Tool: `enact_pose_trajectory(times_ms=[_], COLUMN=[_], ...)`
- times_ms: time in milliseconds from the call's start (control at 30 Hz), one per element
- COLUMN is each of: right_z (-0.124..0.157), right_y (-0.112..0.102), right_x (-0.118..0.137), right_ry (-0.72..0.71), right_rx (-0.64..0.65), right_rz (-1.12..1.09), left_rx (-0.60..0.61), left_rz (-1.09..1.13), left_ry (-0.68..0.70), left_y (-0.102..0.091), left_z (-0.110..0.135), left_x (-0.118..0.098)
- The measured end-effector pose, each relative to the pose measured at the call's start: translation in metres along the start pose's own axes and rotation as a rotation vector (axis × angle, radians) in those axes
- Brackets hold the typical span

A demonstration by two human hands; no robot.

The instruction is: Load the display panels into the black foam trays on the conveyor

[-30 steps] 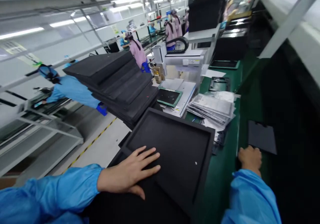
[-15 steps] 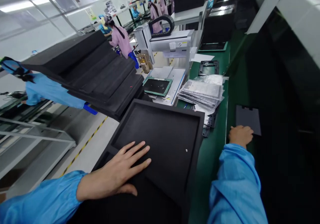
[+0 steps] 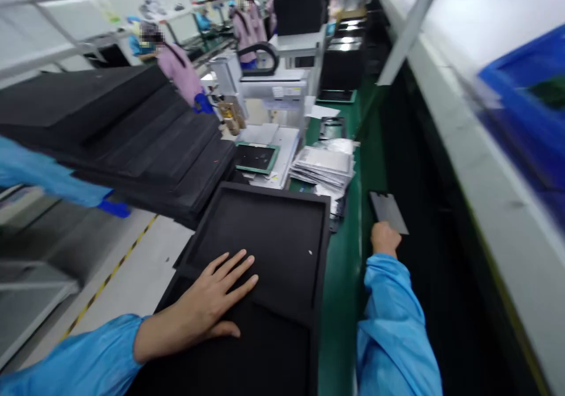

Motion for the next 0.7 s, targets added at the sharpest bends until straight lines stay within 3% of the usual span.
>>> enact_pose_trajectory(times_ms=[167, 300, 433, 700], right_z=[0.091, 0.130, 0.119, 0.051], right_y=[-0.004, -0.002, 0.000, 0.030], right_x=[-0.047, -0.053, -0.038, -0.016], right_ry=[0.129, 0.160, 0.122, 0.119], right_rx=[0.083, 0.081, 0.103, 0.176], right_rz=[-0.078, -0.144, -0.171, -0.173], left_rx=[-0.112, -0.146, -0.206, -0.260], left_rz=[-0.021, -0.024, -0.069, -0.119], left_ry=[0.042, 0.073, 0.131, 0.181], left_y=[0.004, 0.006, 0.012, 0.022], left_z=[0.004, 0.004, 0.005, 0.009], left_x=[0.003, 0.003, 0.003, 0.010])
Point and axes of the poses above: each hand's wrist, its own z-axis away from the middle knuckle, its own y-axis out of the palm, x = y × z, the point moved 2 cm from there along -z, towards the middle knuckle, and after that the axes turned 6 degrees about z, right-handed, at the moved point
